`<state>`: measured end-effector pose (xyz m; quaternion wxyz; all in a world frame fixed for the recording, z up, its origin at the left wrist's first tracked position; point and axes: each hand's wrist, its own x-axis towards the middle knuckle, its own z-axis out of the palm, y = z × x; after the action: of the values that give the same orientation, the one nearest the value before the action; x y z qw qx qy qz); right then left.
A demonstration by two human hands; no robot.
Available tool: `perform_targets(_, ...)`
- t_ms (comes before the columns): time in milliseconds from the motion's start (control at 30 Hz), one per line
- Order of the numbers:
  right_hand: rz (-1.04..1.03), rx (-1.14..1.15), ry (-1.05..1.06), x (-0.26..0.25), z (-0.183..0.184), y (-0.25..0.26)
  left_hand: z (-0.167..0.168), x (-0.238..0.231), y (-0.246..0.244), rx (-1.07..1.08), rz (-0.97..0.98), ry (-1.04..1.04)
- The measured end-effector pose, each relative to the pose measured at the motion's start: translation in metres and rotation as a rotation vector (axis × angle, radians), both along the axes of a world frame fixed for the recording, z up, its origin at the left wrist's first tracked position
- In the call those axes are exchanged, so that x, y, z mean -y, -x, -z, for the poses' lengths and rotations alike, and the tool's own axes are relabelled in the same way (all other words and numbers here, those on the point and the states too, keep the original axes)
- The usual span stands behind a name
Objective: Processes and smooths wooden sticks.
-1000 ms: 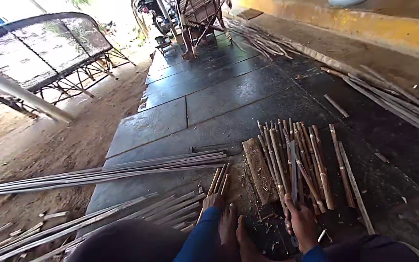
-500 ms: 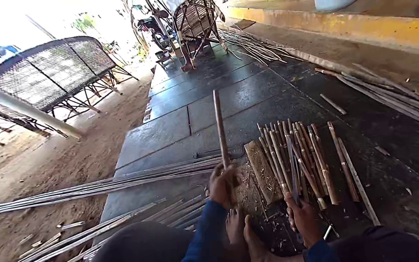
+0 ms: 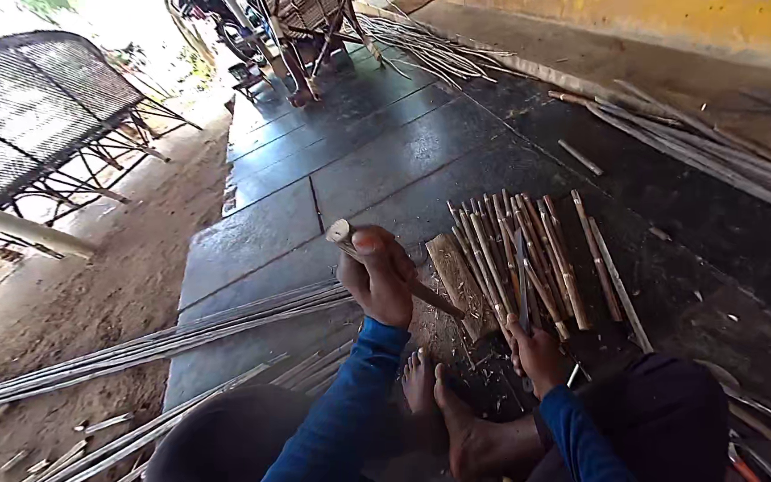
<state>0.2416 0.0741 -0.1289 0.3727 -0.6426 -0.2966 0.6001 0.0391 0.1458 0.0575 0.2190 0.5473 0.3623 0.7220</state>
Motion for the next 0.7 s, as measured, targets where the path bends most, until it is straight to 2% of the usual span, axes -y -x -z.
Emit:
perform_targets(33,-0.007,0.002,-0.011,-0.002,0.001,0.003,0.013,0.000,0.003,-0.036,0.003,0.013)
perform_targets(100,-0.031,-0.003,-0.036,-0.002,0.004,0.007,0.041,0.005,0.012,-0.169,-0.037,0.171)
perform_targets(167,-0.041,-0.006,-0.055,0.001,0.005,0.007,0.042,0.013,0.017,-0.299,-0.118,0.318)
perform_targets(233,-0.059,0.006,-0.066,0.006,0.006,0.003,0.021,0.022,0.020,-0.383,-0.192,0.257)
perform_targets(333,-0.084,0.064,-0.147,0.009,0.003,0.007,-0.005,0.045,0.033,-0.369,-0.268,0.056)
perform_targets(400,-0.112,0.024,-0.265,0.014,-0.022,0.015,-0.004,0.066,0.046,-0.398,-0.323,0.021)
perform_targets(500,-0.193,-0.034,-0.495,0.037,-0.069,0.040,0.021,0.088,0.064,-0.457,-0.384,0.069)
perform_targets(567,-0.280,0.042,-0.548,0.050,-0.085,0.060,0.029,0.103,0.067,-0.481,-0.424,0.066)
perform_targets(633,-0.367,0.117,-0.551,0.057,-0.098,0.078,0.021,0.115,0.065,-0.629,-0.436,0.089)
perform_targets(700,-0.428,0.300,-0.597,0.066,-0.097,0.095,0.015,0.125,0.063,-0.737,-0.387,0.072)
